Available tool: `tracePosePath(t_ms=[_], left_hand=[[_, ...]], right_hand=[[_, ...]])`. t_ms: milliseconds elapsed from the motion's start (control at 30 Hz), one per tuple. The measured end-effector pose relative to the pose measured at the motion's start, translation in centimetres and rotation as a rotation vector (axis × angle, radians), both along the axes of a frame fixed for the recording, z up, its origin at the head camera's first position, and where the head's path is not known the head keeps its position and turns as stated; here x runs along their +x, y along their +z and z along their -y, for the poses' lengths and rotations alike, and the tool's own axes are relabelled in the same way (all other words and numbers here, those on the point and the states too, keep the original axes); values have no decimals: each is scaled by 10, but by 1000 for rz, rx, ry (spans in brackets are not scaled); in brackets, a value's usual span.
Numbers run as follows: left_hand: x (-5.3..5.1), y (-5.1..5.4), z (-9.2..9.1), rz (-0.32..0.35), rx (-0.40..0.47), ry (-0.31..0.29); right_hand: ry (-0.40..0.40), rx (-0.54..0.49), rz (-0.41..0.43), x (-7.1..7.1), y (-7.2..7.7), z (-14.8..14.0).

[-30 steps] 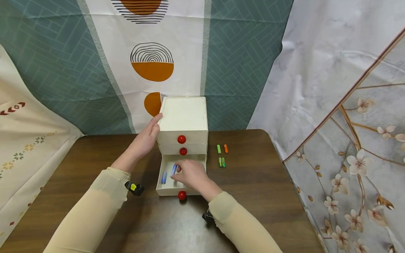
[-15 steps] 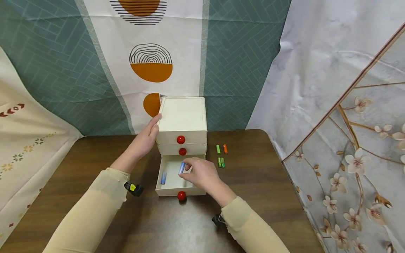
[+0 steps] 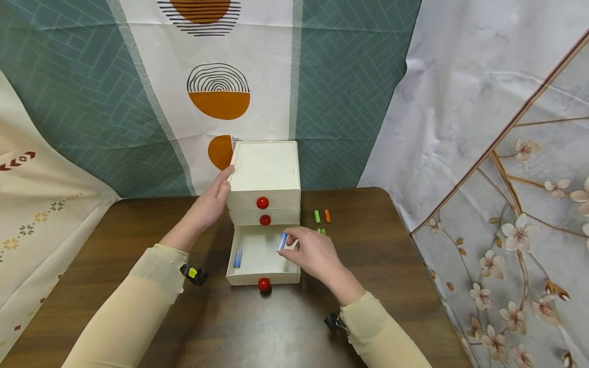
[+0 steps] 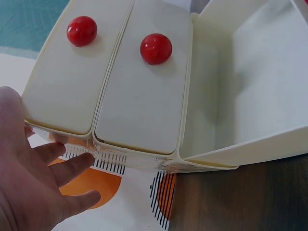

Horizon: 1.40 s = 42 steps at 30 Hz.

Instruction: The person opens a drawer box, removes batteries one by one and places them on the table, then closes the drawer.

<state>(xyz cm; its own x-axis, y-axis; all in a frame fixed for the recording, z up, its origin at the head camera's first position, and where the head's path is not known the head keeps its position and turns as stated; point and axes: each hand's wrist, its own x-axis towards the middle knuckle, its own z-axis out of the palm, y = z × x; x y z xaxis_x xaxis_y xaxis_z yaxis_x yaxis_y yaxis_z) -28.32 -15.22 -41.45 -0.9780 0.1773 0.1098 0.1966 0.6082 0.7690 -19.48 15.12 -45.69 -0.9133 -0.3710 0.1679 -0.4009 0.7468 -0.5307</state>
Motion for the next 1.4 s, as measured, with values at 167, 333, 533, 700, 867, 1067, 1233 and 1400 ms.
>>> tracePosePath(t_ms=[167,333,533,700,867,1067,1233,1400], left_hand=[[-1,0,-1,3,0,0],[0,-1,-1,0,1,-4],[1,0,-1,5,-7,-6],[1,1,-1,-2,-9,2],[0,1,-1,-5,-13,-3],[0,1,0,1,-7,4],[0,0,0,-3,-5,-4],[1,-1,0,-1,-4,4]], right_hand=[[-29,-19,18,-3,0,-19],[-42,-5,13,-5,-4,-38],[-67,65,38,-8,-13,-58],[-81,113,58,-13,-21,-70],[-75,161,94,-17,-31,-76],[-38,207,97,-20,-46,-79],[-22,240,100,-22,-56,-80],[4,247,127,-24,-62,-78]])
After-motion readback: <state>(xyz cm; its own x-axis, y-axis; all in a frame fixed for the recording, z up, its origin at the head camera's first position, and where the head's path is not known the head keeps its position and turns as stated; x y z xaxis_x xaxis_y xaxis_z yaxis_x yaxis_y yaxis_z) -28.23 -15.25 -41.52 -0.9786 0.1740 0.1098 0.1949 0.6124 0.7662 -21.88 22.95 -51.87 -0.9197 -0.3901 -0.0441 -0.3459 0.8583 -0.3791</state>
